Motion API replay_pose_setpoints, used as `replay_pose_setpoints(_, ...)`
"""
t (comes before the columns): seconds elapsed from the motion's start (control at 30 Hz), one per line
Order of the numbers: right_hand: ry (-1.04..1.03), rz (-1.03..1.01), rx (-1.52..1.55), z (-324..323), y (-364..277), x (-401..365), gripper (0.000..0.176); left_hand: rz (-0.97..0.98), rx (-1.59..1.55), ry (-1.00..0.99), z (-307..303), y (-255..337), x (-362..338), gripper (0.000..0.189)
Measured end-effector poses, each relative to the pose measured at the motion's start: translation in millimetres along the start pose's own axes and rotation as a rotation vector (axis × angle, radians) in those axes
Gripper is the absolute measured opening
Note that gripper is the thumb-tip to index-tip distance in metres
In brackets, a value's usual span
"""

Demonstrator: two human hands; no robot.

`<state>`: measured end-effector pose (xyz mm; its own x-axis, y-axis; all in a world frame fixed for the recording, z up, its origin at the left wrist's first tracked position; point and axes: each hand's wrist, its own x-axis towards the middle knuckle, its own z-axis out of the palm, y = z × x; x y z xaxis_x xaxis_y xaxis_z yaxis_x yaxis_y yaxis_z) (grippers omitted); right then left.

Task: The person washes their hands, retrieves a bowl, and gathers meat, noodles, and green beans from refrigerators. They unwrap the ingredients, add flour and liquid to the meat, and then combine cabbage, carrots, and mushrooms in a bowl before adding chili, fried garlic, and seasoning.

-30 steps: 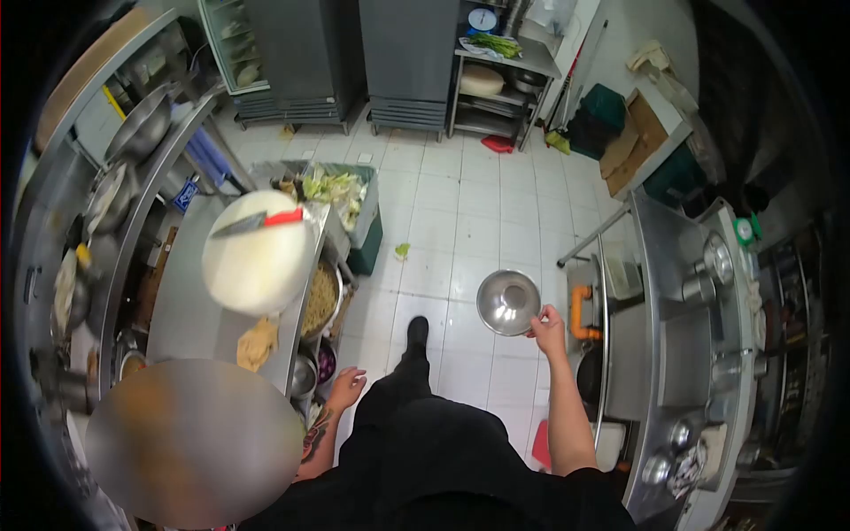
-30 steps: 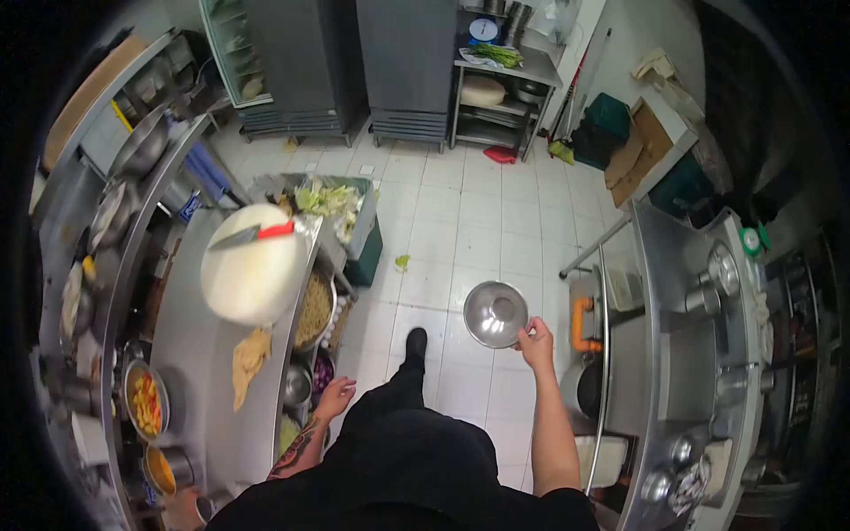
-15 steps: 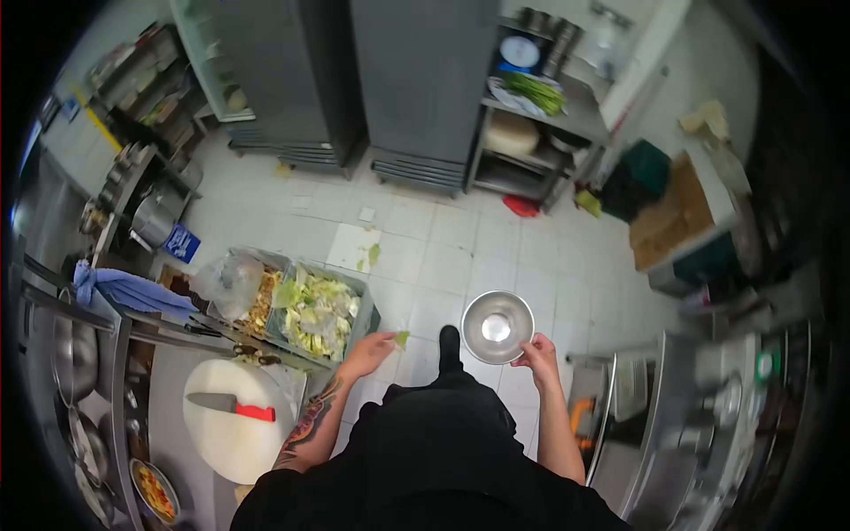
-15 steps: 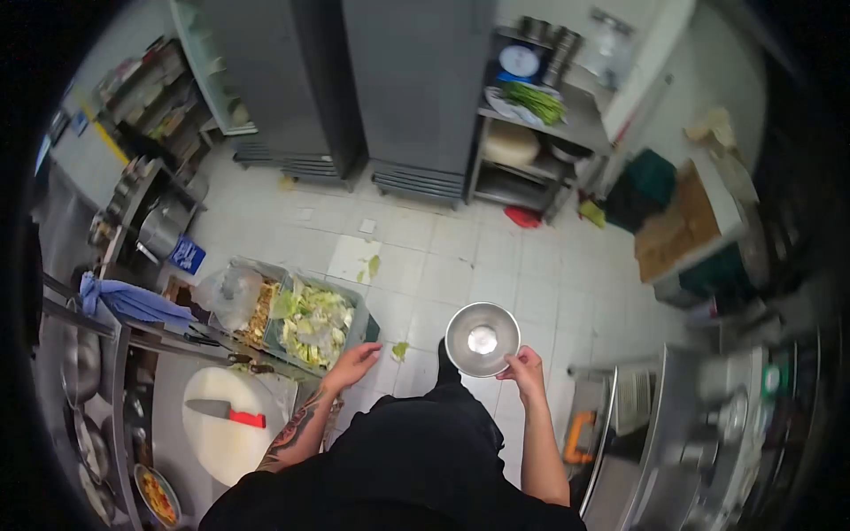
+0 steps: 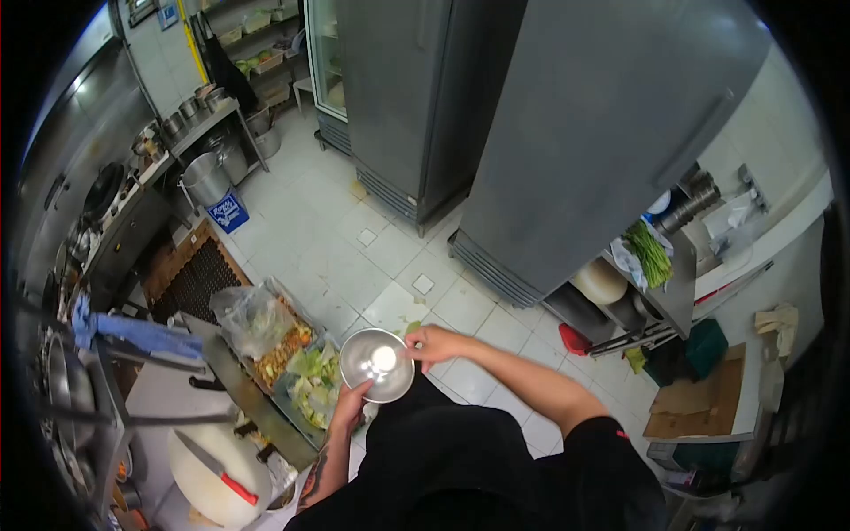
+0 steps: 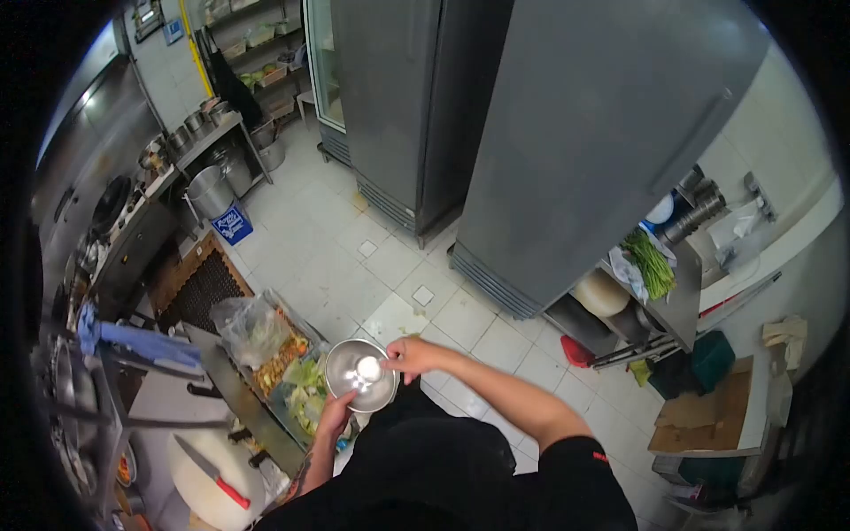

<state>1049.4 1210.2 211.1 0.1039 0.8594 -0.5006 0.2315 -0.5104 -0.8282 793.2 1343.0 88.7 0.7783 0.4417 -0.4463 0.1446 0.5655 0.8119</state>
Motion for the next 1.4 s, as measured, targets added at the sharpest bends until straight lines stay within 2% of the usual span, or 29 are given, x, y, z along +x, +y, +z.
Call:
replay_pose_setpoints(0.07, 0.057, -0.29, -0.482, -72, -5, 56, 0.029, -0.061, -0.098, 0.061, -3, 17, 51, 0.056)
replay_pose_setpoints(0.1, 0.181, -0.227, -0.712, -111, -18, 78, 0.032, -0.059, -0.099, 0.058, -3, 27, 74, 0.056)
replay_pose_setpoints(0.17, 0.359, -0.145, -1.081, -201, -98, 96, 0.037, -0.006, 0.033, 0.111, 7, 56, 112, 0.048)
replay_pose_setpoints(0.2, 0.512, -0.193, -1.18, -248, -125, 113, 0.033, 0.08, -0.003, 0.14, 21, 77, 123, 0.044)
replay_pose_setpoints(0.3, 0.856, -0.208, -1.519, -376, -233, 130, 0.027, 0.115, 0.061, 0.224, 22, 117, 157, 0.042)
replay_pose_setpoints(0.33, 0.989, -0.302, -1.716, -430, -248, 147, 0.025, 0.15, 0.023, 0.285, 29, 131, 163, 0.042)
replay_pose_setpoints(0.4, 1.158, -0.284, -2.016, -512, -287, 165, 0.029, 0.172, 0.018, 0.336, 12, 134, 185, 0.043)
replay_pose_setpoints(0.43, 1.231, -0.424, -2.023, -552, -297, 176, 0.031, 0.171, 0.016, 0.36, 3, 127, 190, 0.044)
replay_pose_setpoints(0.47, 1.254, -0.39, -2.093, -577, -313, 179, 0.031, 0.172, 0.002, 0.401, -7, 122, 193, 0.047)
replay_pose_setpoints(0.5, 1.169, -0.168, -2.157, -583, -334, 170, 0.029, 0.185, -0.005, 0.432, -7, 120, 193, 0.047)
replay_pose_setpoints(0.53, 1.127, -0.036, -2.134, -589, -350, 166, 0.026, 0.217, -0.096, 0.501, -7, 119, 189, 0.045)
replay_pose_setpoints(0.57, 1.185, -0.108, -2.16, -602, -357, 174, 0.022, 0.246, -0.185, 0.563, -4, 119, 183, 0.044)
replay_pose_setpoints(0.67, 1.111, -0.034, -2.155, -610, -369, 196, 0.017, 0.162, -0.346, 0.726, -10, 100, 179, 0.047)
replay_pose_setpoints(0.7, 1.116, -0.168, -2.065, -605, -368, 194, 0.016, 0.156, -0.342, 0.733, -25, 86, 177, 0.047)
replay_pose_setpoints(0.77, 1.148, -0.379, -1.967, -595, -367, 195, 0.014, -0.031, -0.654, 0.684, -37, 75, 199, 0.047)
replay_pose_setpoints(0.83, 1.096, -0.559, -1.989, -555, -380, 195, 0.013, 0.059, -0.729, 0.695, -18, 114, 238, 0.045)
replay_pose_setpoints(0.9, 1.068, -0.782, -1.88, -515, -389, 214, 0.014, 0.108, -0.694, 0.606, -11, 180, 293, 0.046)
replay_pose_setpoints(0.93, 1.03, -0.919, -1.766, -493, -392, 224, 0.013, 0.21, -0.662, 0.51, -18, 209, 325, 0.046)
replay_pose_setpoints(0.97, 0.991, -1.048, -1.647, -473, -392, 236, 0.013, 0.307, -0.631, 0.409, -18, 248, 358, 0.046)
replay_pose_setpoints(1.07, 0.938, -1.258, -1.44, -416, -374, 292, 0.013, 0.525, -0.555, 0.4, -6, 379, 437, 0.044)
replay_pose_setpoints(1.1, 0.847, -1.287, -1.354, -406, -368, 308, 0.013, 0.563, -0.548, 0.389, -14, 411, 459, 0.043)
replay_pose_setpoints(1.13, 0.853, -1.242, -1.368, -401, -362, 320, 0.013, 0.568, -0.589, 0.365, -36, 429, 490, 0.042)
replay_pose_setpoints(1.2, 0.58, -1.505, -0.989, -402, -352, 346, 0.012, 0.554, -0.648, 0.278, -80, 459, 533, 0.036)
replay_pose_setpoints(1.23, 0.608, -1.373, -0.925, -414, -344, 355, 0.012, 0.538, -0.659, 0.216, -93, 477, 546, 0.032)
replay_pose_setpoints(1.27, 0.639, -1.25, -0.857, -430, -329, 361, 0.012, 0.486, -0.656, 0.273, -101, 492, 555, 0.03)
replay_pose_setpoints(1.3, 0.802, -1.047, -0.814, -460, -312, 376, 0.014, 0.484, -0.588, 0.329, -120, 499, 567, 0.03)
replay_pose_setpoints(1.33, 0.981, -0.942, -0.913, -501, -309, 386, 0.01, 0.48, -0.52, 0.387, -139, 506, 579, 0.03)
replay_pose_setpoints(1.37, 1.115, -0.933, -1.041, -554, -292, 390, 0.005, 0.51, -0.461, 0.472, -135, 530, 574, 0.031)
replay_pose_setpoints(1.4, 1.282, -0.796, -0.976, -594, -279, 384, 0.006, 0.532, -0.437, 0.487, -137, 550, 572, 0.031)
